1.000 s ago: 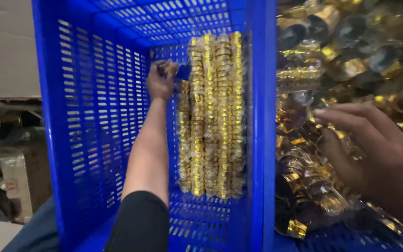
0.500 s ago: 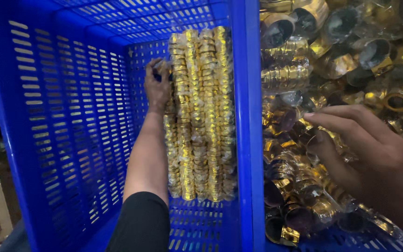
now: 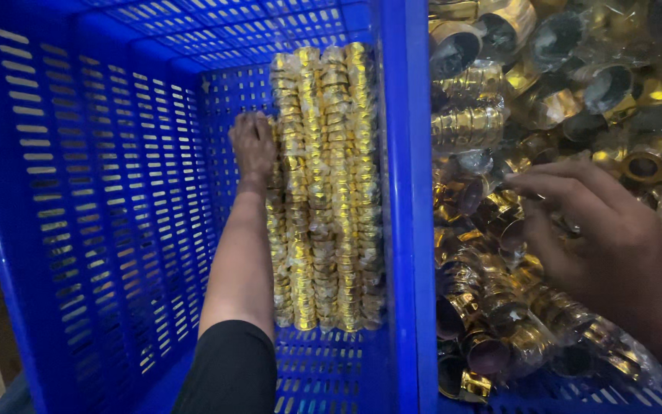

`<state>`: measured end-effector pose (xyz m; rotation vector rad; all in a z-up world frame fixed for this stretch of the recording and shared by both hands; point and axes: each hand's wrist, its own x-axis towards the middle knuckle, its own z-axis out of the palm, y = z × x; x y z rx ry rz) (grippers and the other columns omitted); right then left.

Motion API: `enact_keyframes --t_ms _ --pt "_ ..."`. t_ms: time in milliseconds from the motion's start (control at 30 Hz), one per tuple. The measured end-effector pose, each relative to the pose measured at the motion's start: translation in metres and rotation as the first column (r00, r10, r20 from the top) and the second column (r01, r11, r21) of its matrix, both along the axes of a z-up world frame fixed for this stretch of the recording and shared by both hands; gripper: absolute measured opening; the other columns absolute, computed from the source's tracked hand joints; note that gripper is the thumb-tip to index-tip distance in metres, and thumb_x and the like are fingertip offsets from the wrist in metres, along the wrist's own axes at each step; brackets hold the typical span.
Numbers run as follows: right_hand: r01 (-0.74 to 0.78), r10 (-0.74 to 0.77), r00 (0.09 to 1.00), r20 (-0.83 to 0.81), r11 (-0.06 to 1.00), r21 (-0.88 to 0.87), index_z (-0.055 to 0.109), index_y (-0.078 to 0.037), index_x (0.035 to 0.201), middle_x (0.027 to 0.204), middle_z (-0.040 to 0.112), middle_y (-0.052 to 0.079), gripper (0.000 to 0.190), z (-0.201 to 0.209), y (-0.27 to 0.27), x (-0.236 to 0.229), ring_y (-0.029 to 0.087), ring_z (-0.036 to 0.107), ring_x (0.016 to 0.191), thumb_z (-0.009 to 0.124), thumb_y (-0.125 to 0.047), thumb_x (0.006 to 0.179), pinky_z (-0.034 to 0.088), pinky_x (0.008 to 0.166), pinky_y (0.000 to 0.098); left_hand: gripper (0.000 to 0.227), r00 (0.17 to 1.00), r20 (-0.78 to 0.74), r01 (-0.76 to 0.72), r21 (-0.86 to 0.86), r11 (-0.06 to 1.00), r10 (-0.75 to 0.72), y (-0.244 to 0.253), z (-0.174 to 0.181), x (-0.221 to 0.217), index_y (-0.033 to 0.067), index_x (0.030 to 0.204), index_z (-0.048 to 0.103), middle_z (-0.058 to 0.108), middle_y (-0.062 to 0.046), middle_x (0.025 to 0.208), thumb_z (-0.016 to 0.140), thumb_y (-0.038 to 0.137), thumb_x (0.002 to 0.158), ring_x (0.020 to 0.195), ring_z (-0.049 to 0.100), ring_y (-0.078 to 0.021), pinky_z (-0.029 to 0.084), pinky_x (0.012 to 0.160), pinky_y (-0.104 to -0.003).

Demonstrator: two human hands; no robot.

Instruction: The person sorts small, gold-colored metal parts from a large blue basket into a smaller blue basket. They pick up the parts by hand and place them in neat vertical rows within the smaller basket.

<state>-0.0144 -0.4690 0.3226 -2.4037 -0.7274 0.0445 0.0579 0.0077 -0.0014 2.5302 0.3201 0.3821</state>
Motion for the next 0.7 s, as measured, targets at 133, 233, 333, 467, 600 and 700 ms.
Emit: enact_keyframes --t_ms 133,233,333,467,600,700 --pt "0.034 -0.035 0.999 -0.015 0.998 -0.045 0.069 0.003 0.125 0.115 0.071 0.018 0.034 0.0 0.0 0.001 0.027 0.069 0.1 0.069 0.01 0.092 0.059 0.081 0.0367 0.035 0.996 -0.06 0.061 -0.105 0.993 -0.068 -0.005 0.017 0.001 0.0087 0.102 0.063 0.06 -0.015 0.104 0.035 0.029 0.105 0.104 0.054 -0.0351 0.036 0.094 -0.048" --pt "0.046 -0.048 0.999 -0.021 0.997 -0.057 0.069 0.003 0.125 0.117 0.071 0.019 0.033 -0.002 -0.001 0.001 0.028 0.07 0.101 0.07 0.009 0.093 0.059 0.08 0.0369 0.031 0.996 -0.069 0.054 -0.142 0.988 -0.065 -0.009 0.021 0.004 0.0129 0.102 0.063 0.06 -0.013 0.103 0.037 0.029 0.101 0.104 0.053 -0.0332 0.038 0.092 -0.047" --pt "0.081 -0.081 0.997 0.007 0.995 -0.064 0.071 0.0 0.121 0.119 0.072 0.018 0.026 -0.007 -0.006 0.005 0.026 0.07 0.098 0.072 0.007 0.096 0.057 0.078 0.0372 0.028 0.996 -0.067 0.052 -0.033 0.998 -0.055 0.012 -0.016 0.008 0.0167 0.097 0.067 0.062 -0.014 0.099 0.04 0.026 0.098 0.097 0.055 -0.0357 0.039 0.086 -0.051" --pt "0.2 -0.201 0.971 0.13 0.98 0.021 0.071 0.011 0.128 0.113 0.069 0.024 0.019 -0.004 -0.039 0.016 0.036 0.065 0.104 0.072 0.017 0.111 0.058 0.082 0.0418 0.03 0.996 0.082 0.045 0.008 0.999 -0.045 0.024 -0.065 0.009 0.0133 0.08 0.058 0.059 -0.009 0.084 0.049 0.027 0.106 0.077 0.052 -0.0275 0.037 0.068 -0.048" --pt "0.394 -0.389 0.912 0.133 0.919 -0.012 0.071 0.014 0.132 0.119 0.068 0.026 0.016 -0.007 -0.084 0.036 0.03 0.07 0.097 0.063 0.014 0.119 0.057 0.081 0.0371 0.024 0.982 0.077 0.159 0.159 0.974 -0.173 0.001 -0.012 0.005 0.0112 0.091 0.064 0.066 -0.016 0.094 0.047 0.02 0.105 0.092 0.056 -0.0398 0.036 0.076 -0.055" --pt "0.431 -0.429 0.899 0.089 0.902 -0.008 0.071 0.011 0.124 0.118 0.07 0.026 0.016 -0.009 -0.099 0.044 0.031 0.069 0.099 0.06 0.008 0.113 0.055 0.083 0.0366 0.036 0.971 -0.236 0.037 0.273 0.961 0.029 -0.024 0.034 0.003 0.0168 0.11 0.071 0.065 -0.017 0.113 0.04 0.035 0.112 0.1 0.057 -0.0494 0.042 0.063 -0.077"
